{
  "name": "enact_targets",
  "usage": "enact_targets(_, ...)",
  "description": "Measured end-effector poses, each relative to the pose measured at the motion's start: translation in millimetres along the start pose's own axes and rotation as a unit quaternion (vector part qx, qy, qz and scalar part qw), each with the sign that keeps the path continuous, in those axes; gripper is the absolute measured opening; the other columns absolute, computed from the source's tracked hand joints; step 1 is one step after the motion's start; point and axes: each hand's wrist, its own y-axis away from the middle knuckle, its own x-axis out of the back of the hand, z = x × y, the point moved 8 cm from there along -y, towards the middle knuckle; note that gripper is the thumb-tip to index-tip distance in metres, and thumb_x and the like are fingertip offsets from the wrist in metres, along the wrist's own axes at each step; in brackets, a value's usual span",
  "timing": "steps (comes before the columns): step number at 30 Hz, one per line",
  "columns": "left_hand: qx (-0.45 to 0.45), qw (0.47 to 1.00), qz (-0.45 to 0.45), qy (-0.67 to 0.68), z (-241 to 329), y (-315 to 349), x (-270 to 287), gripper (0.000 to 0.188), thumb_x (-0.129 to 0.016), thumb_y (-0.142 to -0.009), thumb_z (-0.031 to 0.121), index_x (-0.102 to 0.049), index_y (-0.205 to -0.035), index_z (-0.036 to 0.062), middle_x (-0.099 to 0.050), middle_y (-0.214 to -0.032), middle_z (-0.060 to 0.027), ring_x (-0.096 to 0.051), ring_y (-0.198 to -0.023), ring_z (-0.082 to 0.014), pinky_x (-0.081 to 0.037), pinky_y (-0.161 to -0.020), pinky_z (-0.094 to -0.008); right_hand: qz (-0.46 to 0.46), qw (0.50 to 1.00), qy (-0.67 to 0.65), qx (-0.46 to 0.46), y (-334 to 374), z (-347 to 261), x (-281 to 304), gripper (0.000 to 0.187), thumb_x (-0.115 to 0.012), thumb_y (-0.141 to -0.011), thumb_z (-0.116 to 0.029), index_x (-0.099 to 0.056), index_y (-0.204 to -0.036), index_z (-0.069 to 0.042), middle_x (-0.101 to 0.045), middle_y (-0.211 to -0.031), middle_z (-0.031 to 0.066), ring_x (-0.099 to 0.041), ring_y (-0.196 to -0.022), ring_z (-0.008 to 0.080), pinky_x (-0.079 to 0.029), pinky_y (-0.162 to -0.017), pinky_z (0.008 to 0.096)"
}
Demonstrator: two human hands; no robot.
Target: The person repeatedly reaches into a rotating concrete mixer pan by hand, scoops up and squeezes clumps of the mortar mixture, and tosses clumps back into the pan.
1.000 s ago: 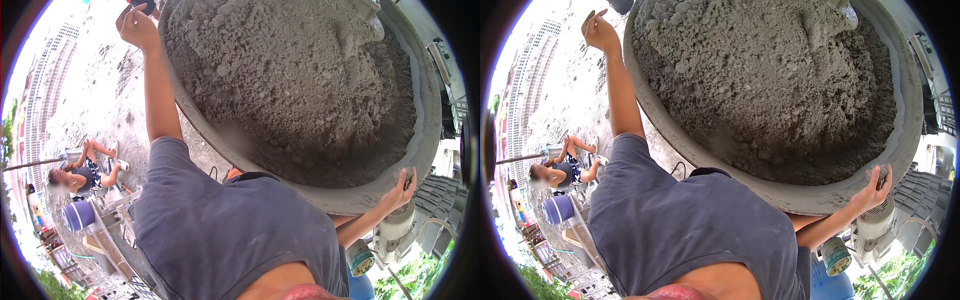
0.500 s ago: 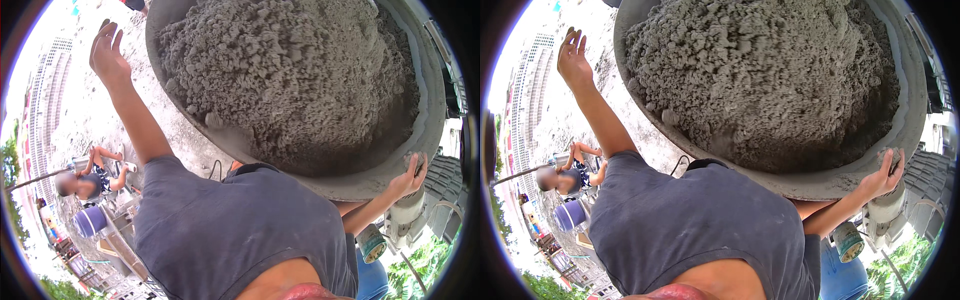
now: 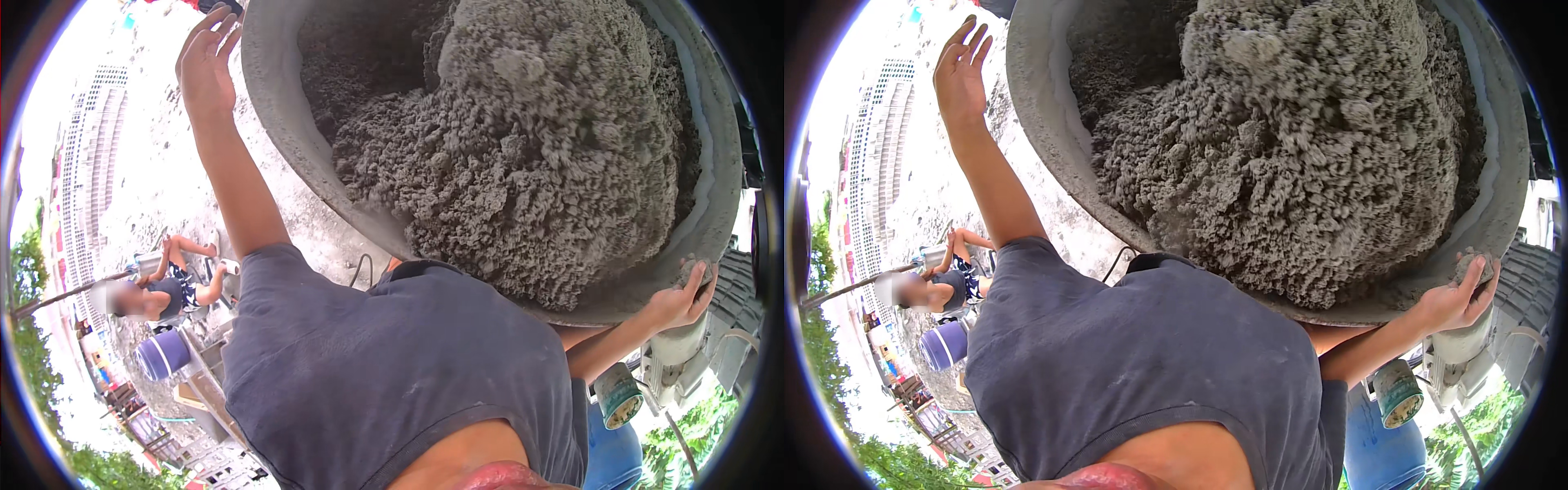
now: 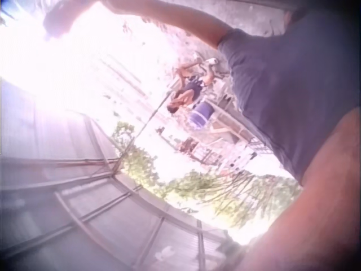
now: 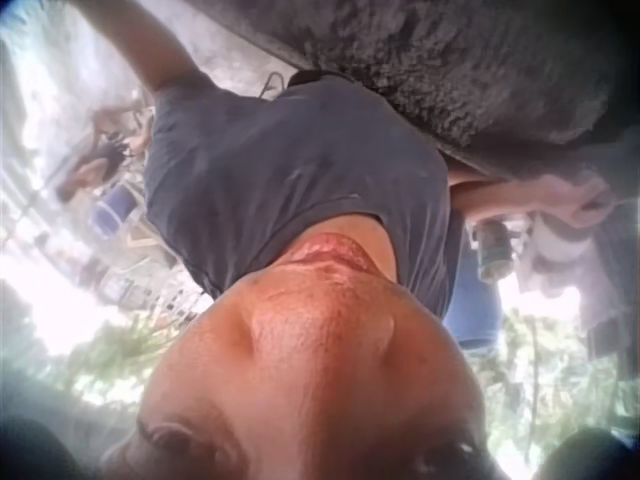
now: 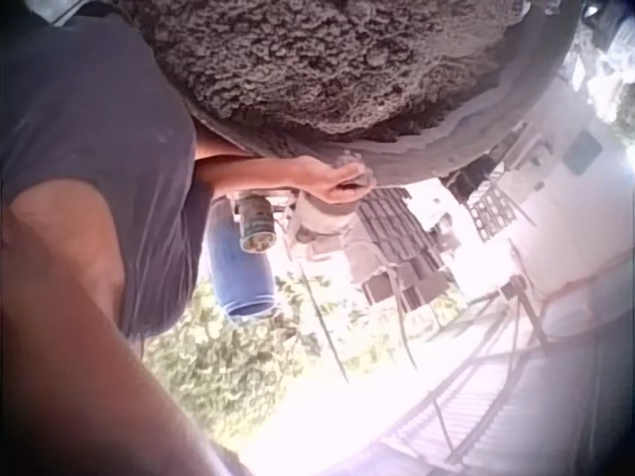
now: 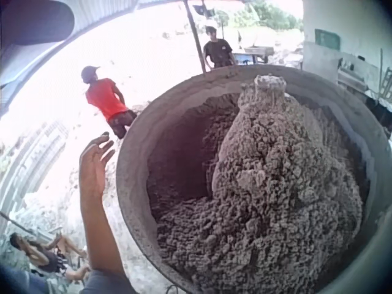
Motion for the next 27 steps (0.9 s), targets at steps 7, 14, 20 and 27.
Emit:
enact_targets(7,0.091,0.987,-0.135,0.014,-39.3,-9.9,-47.8,0.031,-0.047,-0.089,0.018,-0.061,-0.112,0.0018,-0.061,-0.116,-0.0072,-0.058,-0.103,-0.019,-0.044,-0.091,-0.0364,-0.044,0.951,0.233,0.2,2.5,-18.3,-4.5,0.025,-0.051,-0.092,0.002,-0.068,-0.109,-0.006,-0.056,-0.12,0.0131,-0.065,-0.095,0.0238,-0.063,-0.072,0.0293)
enact_targets(14,0.154,0.927,-0.335,-0.066,-74.9,9.0,-135.0,0.034,-0.046,-0.096,0.028,-0.061,-0.114,0.0027,-0.06,-0.119,-0.0073,-0.056,-0.107,-0.0186,-0.042,-0.095,-0.0349,-0.049,0.958,0.166,0.227,5.4,-23.8,-9.1,0.024,-0.053,-0.09,0.008,-0.067,-0.108,-0.001,-0.055,-0.12,0.0179,-0.064,-0.097,0.0261,-0.064,-0.069,0.0319)
enact_targets(20,0.088,0.733,-0.566,-0.367,-197.6,49.7,-195.8,0.03,-0.046,-0.091,0.016,-0.063,-0.113,0.0059,-0.059,-0.122,-0.0109,-0.056,-0.113,-0.0264,-0.043,-0.099,-0.0438,-0.048,0.978,0.097,0.18,3.7,-8.7,-5.4,0.022,-0.058,-0.087,0.006,-0.065,-0.108,0.002,-0.056,-0.117,0.0168,-0.064,-0.094,0.0237,-0.063,-0.069,0.0318)
enact_targets(27,0.23,0.533,-0.586,-0.566,-403.6,80.3,-162.4,0.012,-0.049,-0.07,0.009,-0.04,-0.063,0.0034,-0.04,-0.066,-0.0155,-0.031,-0.062,-0.0254,-0.023,-0.06,-0.0454,0.037,0.984,-0.137,-0.107,0.9,19.3,3.1,0.026,-0.064,-0.085,0.001,-0.059,-0.108,0.013,-0.062,-0.108,0.0162,-0.064,-0.09,0.0192,-0.06,-0.069,0.0307)
